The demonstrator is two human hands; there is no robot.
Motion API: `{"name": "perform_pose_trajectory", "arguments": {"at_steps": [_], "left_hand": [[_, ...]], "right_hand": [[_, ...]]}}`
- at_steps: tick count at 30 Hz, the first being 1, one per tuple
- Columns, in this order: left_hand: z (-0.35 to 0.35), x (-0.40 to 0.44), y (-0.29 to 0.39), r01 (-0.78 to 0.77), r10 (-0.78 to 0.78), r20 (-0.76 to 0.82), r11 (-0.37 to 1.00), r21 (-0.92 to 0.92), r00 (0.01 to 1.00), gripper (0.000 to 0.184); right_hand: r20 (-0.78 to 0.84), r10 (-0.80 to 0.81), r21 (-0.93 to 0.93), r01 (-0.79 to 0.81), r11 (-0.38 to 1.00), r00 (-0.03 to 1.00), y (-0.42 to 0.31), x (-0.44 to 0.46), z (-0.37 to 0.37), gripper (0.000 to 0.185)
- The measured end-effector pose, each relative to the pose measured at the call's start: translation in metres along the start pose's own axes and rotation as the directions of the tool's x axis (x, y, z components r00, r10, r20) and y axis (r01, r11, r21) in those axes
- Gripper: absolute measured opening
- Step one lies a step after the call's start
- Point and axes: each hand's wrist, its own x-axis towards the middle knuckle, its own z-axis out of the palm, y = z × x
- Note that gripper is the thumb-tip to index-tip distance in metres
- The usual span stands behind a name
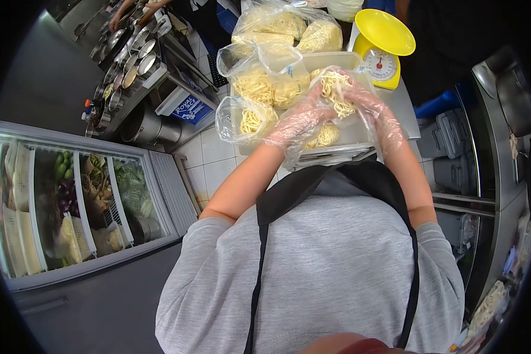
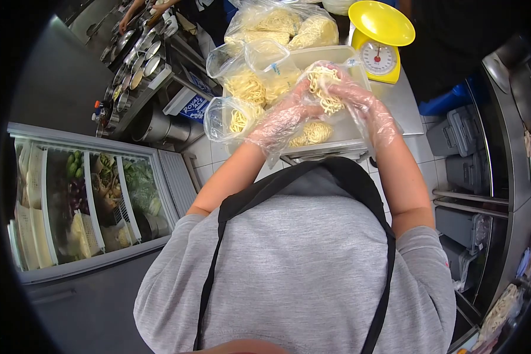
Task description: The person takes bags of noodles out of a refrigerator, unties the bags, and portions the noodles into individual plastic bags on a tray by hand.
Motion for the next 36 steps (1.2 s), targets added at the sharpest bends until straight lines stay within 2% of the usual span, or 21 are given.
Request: {"name": "perform_pose_trajectory", "arguments": {"at_steps": [1,2,7,8,10,12,14,16,17,19,20,21,22,23,24,26,28,32,34,35,36], "left_hand": [[0.000,-0.004,0.011,0.054,-0.051,-0.025,0.986,0.156,0.998,0.076],[0.001,-0.001,0.002,0.052,-0.049,-0.024,0.986,0.155,0.999,0.076],[-0.010,0.022,-0.041,-0.166,0.166,0.013,0.971,0.175,0.986,0.076],[-0.015,0.024,-0.044,-0.166,0.166,0.014,0.971,0.173,0.986,0.076],[-0.025,0.026,-0.039,0.012,0.011,-0.033,0.776,0.631,0.999,0.076],[-0.027,0.023,-0.042,-0.018,0.042,-0.024,0.773,0.634,0.999,0.076],[-0.025,0.022,-0.050,-0.047,0.068,-0.008,0.770,0.637,0.998,0.076],[-0.019,0.023,-0.055,-0.206,0.254,-0.001,0.785,0.584,0.967,0.076],[-0.019,0.025,-0.056,-0.206,0.257,-0.005,0.786,0.582,0.966,0.076],[-0.020,0.023,-0.037,0.000,-0.045,0.083,0.875,0.484,0.996,0.076],[-0.020,0.018,-0.026,0.000,-0.045,0.080,0.875,0.484,0.996,0.076],[-0.019,0.010,-0.010,-0.020,-0.010,0.044,0.785,0.620,0.999,0.073],[-0.018,0.006,-0.002,-0.032,0.030,0.016,0.674,0.738,0.999,0.070],[-0.023,0.006,0.000,-0.032,0.029,0.017,0.674,0.738,0.999,0.070],[-0.034,0.007,0.000,-0.058,0.169,-0.139,0.812,0.581,0.976,0.063],[-0.055,-0.006,0.017,-0.113,0.255,-0.320,0.908,0.403,0.912,0.057],[-0.078,-0.023,0.068,0.152,0.157,-0.395,0.748,0.646,0.905,0.049],[-0.106,0.022,0.008,0.180,0.102,-0.295,0.592,0.785,0.950,0.047],[-0.099,0.036,-0.008,0.090,0.101,-0.225,0.706,0.703,0.969,0.046],[-0.096,0.043,-0.009,0.091,0.100,-0.227,0.706,0.703,0.969,0.046],[-0.091,0.047,-0.004,0.177,0.029,-0.270,0.686,0.706,0.962,0.043]], "right_hand": [[0.019,-0.051,-0.205,0.054,0.977,0.999,0.003,0.003,0.000,0.072],[0.048,-0.098,-0.401,0.110,0.910,0.994,0.004,0.005,0.000,0.074],[-0.030,-0.054,-0.394,0.038,0.918,0.998,0.002,0.002,-0.003,0.070],[-0.070,-0.072,-0.291,0.049,0.956,0.995,0.001,0.000,-0.004,0.067],[-0.107,-0.085,-0.187,0.064,0.980,0.991,0.001,0.001,-0.006,0.064],[-0.074,-0.158,-0.059,0.154,0.986,0.985,0.002,0.007,-0.009,0.063],[-0.080,-0.151,-0.106,0.142,0.984,0.985,0.003,0.010,-0.008,0.064],[-0.087,-0.143,-0.160,0.128,0.979,0.986,0.004,0.010,-0.004,0.064],[-0.095,-0.153,-0.159,0.137,0.978,0.984,0.004,0.009,0.000,0.061],[-0.101,-0.160,-0.159,0.142,0.977,0.982,0.011,0.013,-0.002,0.058],[-0.048,-0.186,-0.416,0.149,0.897,0.981,0.023,0.023,-0.009,0.054],[0.010,-0.199,-0.641,0.159,0.751,0.980,0.030,0.029,-0.013,0.050],[0.009,-0.201,-0.640,0.160,0.751,0.980,0.032,0.028,-0.010,0.050],[0.025,-0.176,-0.877,0.106,0.468,0.984,0.037,0.026,-0.007,0.048],[0.031,-0.147,-0.992,0.049,0.118,0.989,0.039,0.026,-0.003,0.047],[0.006,-0.060,-0.985,0.016,0.172,0.998,0.034,0.027,0.000,0.047],[0.042,-0.118,-0.982,0.063,0.181,0.992,0.032,0.023,0.005,0.048],[0.112,-0.256,-0.978,0.153,0.145,0.960,0.027,0.021,0.003,0.046],[0.049,-0.255,-0.906,0.150,0.396,0.966,0.010,0.011,0.011,0.044],[0.050,-0.254,-0.906,0.151,0.396,0.966,0.004,0.006,0.014,0.044],[-0.022,-0.236,-0.770,0.134,0.624,0.972,-0.001,0.000,0.016,0.044]]}}
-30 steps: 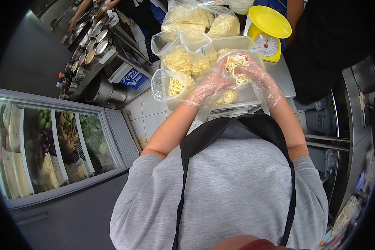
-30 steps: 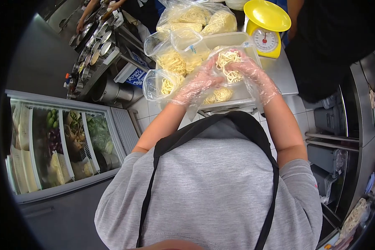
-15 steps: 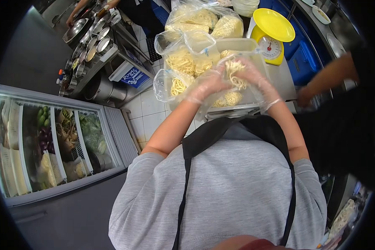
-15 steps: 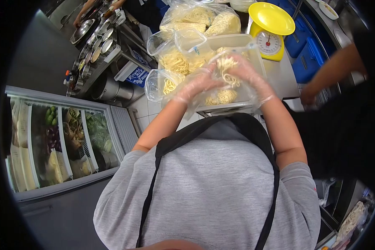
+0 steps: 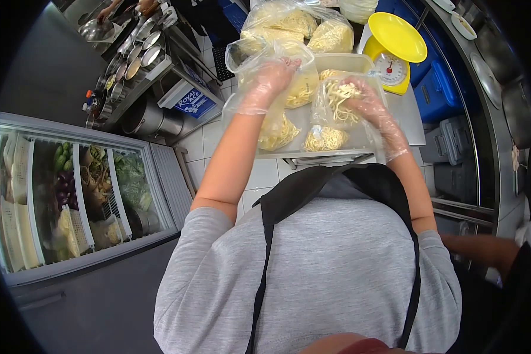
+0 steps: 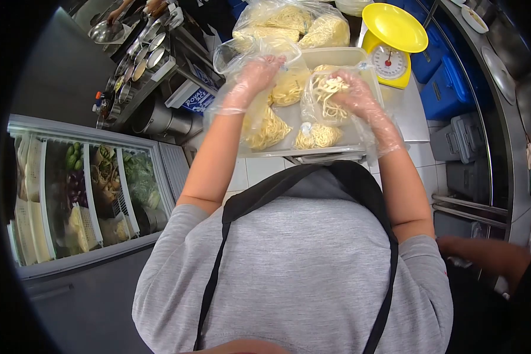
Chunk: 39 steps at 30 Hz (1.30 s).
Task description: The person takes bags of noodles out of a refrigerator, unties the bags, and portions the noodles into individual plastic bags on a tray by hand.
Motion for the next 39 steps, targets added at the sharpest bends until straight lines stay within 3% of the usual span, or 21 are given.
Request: {"name": "perform_pose_trajectory", "arguments": {"at_steps": [1,5,7,10,14,16,18,20,22,24,26,27,29,30,31,32,34,35,36,38,39], "left_hand": [[0.000,0.002,0.004,0.079,-0.080,0.020,0.996,0.036,0.997,0.040],[0.009,0.002,0.001,-0.053,0.066,-0.126,0.993,0.104,0.990,0.038],[0.013,-0.001,-0.001,-0.371,0.320,-0.397,0.927,-0.055,0.860,0.041],[0.007,-0.012,0.015,-0.473,0.365,-0.417,0.860,-0.191,0.832,0.050],[-0.009,-0.036,0.037,-0.454,0.361,-0.279,0.761,-0.463,0.890,0.062],[0.000,-0.037,0.028,-0.392,0.353,-0.190,0.694,-0.604,0.916,0.067],[0.010,-0.040,0.016,-0.425,0.393,-0.171,0.768,-0.479,0.903,0.069],[0.018,-0.043,0.008,-0.455,0.432,-0.145,0.822,-0.342,0.890,0.071],[0.020,-0.049,0.006,-0.325,0.294,-0.139,0.857,-0.401,0.946,0.076],[0.024,-0.049,0.000,-0.336,0.290,-0.171,0.835,-0.436,0.942,0.079],[0.028,-0.050,-0.005,-0.346,0.283,-0.203,0.812,-0.469,0.937,0.081],[0.029,-0.050,-0.007,-0.334,0.266,-0.206,0.803,-0.494,0.942,0.084],[0.033,-0.048,-0.012,-0.322,0.246,-0.212,0.793,-0.517,0.946,0.087],[0.036,-0.044,-0.016,-0.235,0.182,-0.150,0.678,-0.696,0.972,0.088],[0.035,-0.043,-0.017,-0.134,0.130,-0.076,0.528,-0.839,0.989,0.090],[0.034,-0.042,-0.016,-0.134,0.124,-0.080,0.530,-0.837,0.989,0.090],[0.021,-0.042,-0.004,-0.098,0.076,-0.065,0.621,-0.778,0.995,0.090],[0.016,-0.046,0.002,-0.104,0.097,-0.071,0.396,-0.913,0.993,0.088],[0.015,-0.048,0.003,-0.104,0.095,-0.072,0.395,-0.913,0.993,0.088],[0.014,-0.048,0.007,-0.108,0.068,-0.089,0.380,-0.919,0.994,0.084],[0.006,-0.053,0.012,-0.135,0.051,-0.129,0.558,-0.819,0.990,0.079]], "right_hand": [[-0.015,0.074,0.255,-0.068,0.965,0.997,-0.002,-0.002,-0.003,0.044],[-0.045,0.020,0.369,-0.002,0.929,0.999,0.007,0.001,-0.024,0.049],[-0.038,0.041,0.655,-0.006,0.755,0.998,0.010,0.004,-0.028,0.054],[-0.104,0.093,0.742,0.015,0.670,0.990,-0.002,0.000,-0.032,0.055],[-0.077,0.054,0.863,0.040,0.503,0.996,-0.006,-0.006,-0.044,0.043],[-0.127,0.057,0.825,0.074,0.561,0.990,-0.017,-0.005,-0.047,0.042],[-0.122,-0.059,0.924,0.135,0.359,0.991,-0.022,0.005,-0.049,0.046],[-0.123,-0.124,0.912,0.161,0.377,0.985,-0.026,0.019,-0.052,0.053],[-0.131,-0.530,0.896,0.329,0.298,0.838,-0.043,0.034,-0.046,0.059],[-0.178,-0.419,0.880,0.335,0.337,0.890,-0.069,0.040,-0.028,0.046],[-0.163,-0.481,0.955,0.260,0.143,0.861,-0.082,0.051,-0.012,0.046],[-0.162,-0.483,0.956,0.259,0.141,0.861,-0.089,0.058,-0.002,0.046],[0.006,-0.234,0.908,0.093,0.409,0.972,-0.094,0.068,0.017,0.053],[0.055,-0.141,0.877,0.020,0.481,0.988,-0.094,0.071,0.026,0.056],[-0.005,-0.192,0.826,0.112,0.552,0.981,-0.080,0.069,0.043,0.053],[-0.059,-0.248,0.764,0.203,0.612,0.967,-0.067,0.066,0.057,0.051],[0.010,-0.294,0.703,0.202,0.682,0.956,-0.045,0.058,0.074,0.048],[0.074,-0.328,0.632,0.210,0.746,0.942,-0.036,0.055,0.076,0.044],[0.076,-0.329,0.632,0.209,0.746,0.941,-0.027,0.056,0.074,0.044],[0.208,-0.394,0.124,0.375,0.919,0.895,-0.013,0.065,0.065,0.043],[0.255,-0.572,-0.053,0.602,0.797,0.780,-0.012,0.076,0.065,0.045]]}}
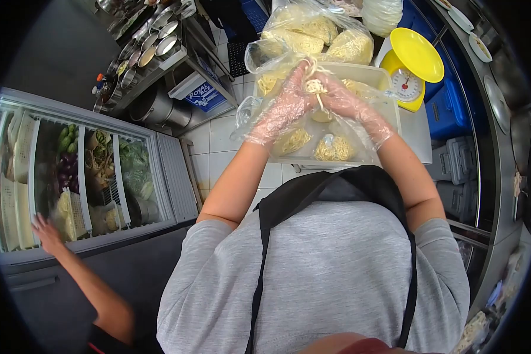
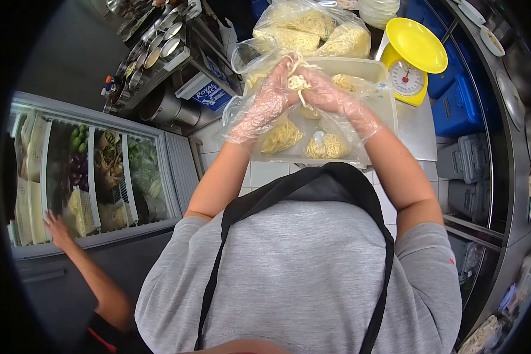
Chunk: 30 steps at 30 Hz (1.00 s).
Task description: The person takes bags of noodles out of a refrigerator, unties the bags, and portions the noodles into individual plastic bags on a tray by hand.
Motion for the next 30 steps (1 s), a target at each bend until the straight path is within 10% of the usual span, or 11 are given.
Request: {"name": "perform_pose_trajectory", "arguments": {"at_steps": [3,8,13,20,25,30], "left_hand": [[-0.005,0.009,-0.015,-0.016,0.006,0.096,0.994,0.106,0.995,0.076],[-0.002,0.019,-0.014,-0.258,0.252,0.062,0.907,0.332,0.966,0.070],[-0.011,0.026,-0.004,-0.442,0.473,0.072,0.745,0.499,0.878,0.045],[-0.015,0.019,-0.002,-0.367,0.334,0.176,0.683,0.631,0.926,0.024],[-0.019,0.020,0.004,-0.098,0.060,0.098,0.888,0.448,0.993,0.021],[-0.012,0.019,0.002,-0.121,0.100,0.087,0.951,0.284,0.991,0.022]], "right_hand": [[0.462,0.466,-0.535,-0.182,0.825,0.755,-0.024,0.026,-0.022,0.046],[0.466,0.799,-0.819,-0.156,0.552,0.379,-0.057,0.055,-0.035,0.037],[0.441,0.670,-0.771,-0.130,0.623,0.597,-0.078,0.053,-0.068,0.034],[0.466,0.508,-0.546,-0.217,0.809,0.724,-0.110,0.040,-0.115,0.041],[0.237,0.328,-0.412,-0.211,0.886,0.915,-0.110,0.030,-0.119,0.055],[0.153,0.107,-0.497,-0.017,0.867,0.982,-0.044,0.009,-0.062,0.058]]}}
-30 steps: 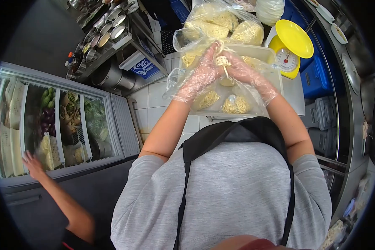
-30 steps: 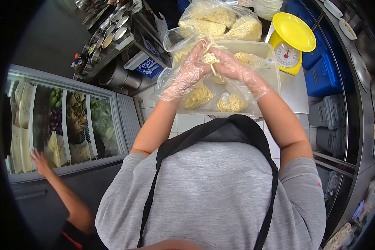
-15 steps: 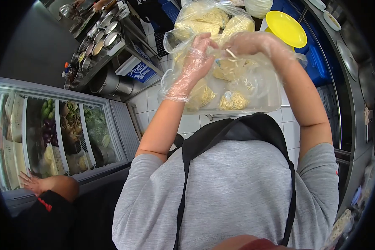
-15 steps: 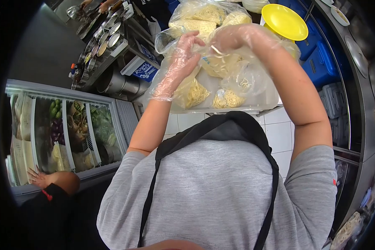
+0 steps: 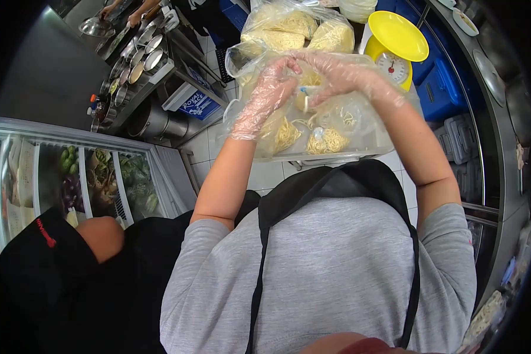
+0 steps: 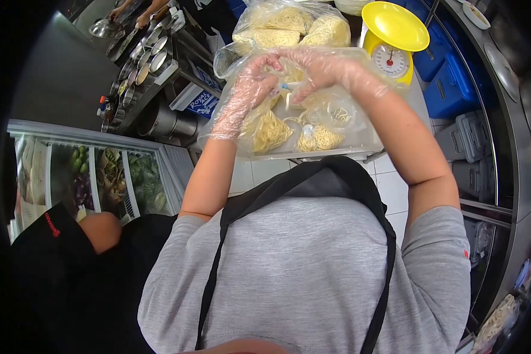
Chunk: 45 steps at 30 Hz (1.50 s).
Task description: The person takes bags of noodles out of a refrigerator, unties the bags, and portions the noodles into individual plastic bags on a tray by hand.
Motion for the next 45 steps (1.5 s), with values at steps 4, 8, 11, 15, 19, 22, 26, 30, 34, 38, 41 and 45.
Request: {"name": "perform_pose_trajectory", "arguments": {"at_steps": [4,8,11,15,19,22,26,30,34,38,41,45], "left_hand": [[-0.011,0.000,-0.007,0.059,-0.104,0.106,0.929,0.367,0.989,0.028],[-0.012,-0.003,0.013,0.234,-0.338,0.111,0.818,0.525,0.935,0.038],[-0.010,-0.009,0.012,0.203,-0.218,0.139,0.973,0.113,0.966,0.048],[-0.006,-0.010,0.017,0.040,-0.032,0.106,0.996,-0.078,0.994,0.041],[-0.005,-0.008,0.012,0.010,-0.002,0.150,0.998,-0.054,0.989,0.033],[-0.007,0.000,-0.009,-0.350,0.337,0.126,0.773,0.530,0.933,0.040],[-0.011,0.004,-0.029,-0.329,0.335,0.116,0.698,0.636,0.935,0.050],[-0.010,0.005,0.007,0.042,-0.069,0.171,0.987,0.157,0.983,0.058],[-0.010,0.020,0.009,0.217,-0.215,0.057,0.976,-0.029,0.975,0.058],[-0.015,0.025,0.014,0.262,-0.258,0.049,0.959,-0.111,0.965,0.056],[-0.011,0.017,0.017,0.205,-0.204,0.021,0.970,-0.127,0.979,0.056],[-0.019,0.001,0.013,0.141,-0.133,0.211,0.990,-0.020,0.968,0.058]], "right_hand": [[0.261,0.386,-0.249,-0.325,0.912,0.885,-0.002,0.003,-0.018,0.043],[-0.154,0.075,-0.251,-0.112,0.961,0.985,0.015,-0.008,-0.036,0.029],[-0.050,0.155,-0.201,-0.162,0.966,0.987,-0.029,0.000,-0.055,0.036],[-0.393,-0.050,-0.186,-0.026,0.982,0.918,-0.018,0.007,-0.007,0.044],[0.438,0.082,0.352,-0.255,0.901,0.895,0.005,0.014,-0.018,0.041],[0.469,0.172,0.060,-0.225,0.973,0.867,0.015,0.015,-0.031,0.024],[0.399,0.259,-0.140,-0.221,0.965,0.879,0.010,0.012,-0.073,0.016],[0.234,0.092,0.038,-0.104,0.994,0.968,-0.004,0.022,-0.083,0.015],[0.172,0.043,0.092,-0.060,0.994,0.984,-0.034,0.019,-0.064,0.014],[0.482,0.014,-0.035,0.003,0.999,0.876,-0.053,0.000,0.007,0.015],[0.334,0.012,-0.162,0.045,0.986,0.943,-0.037,-0.016,0.103,0.017],[0.246,0.022,-0.298,0.054,0.953,0.969,-0.050,-0.020,0.109,0.020]]}}
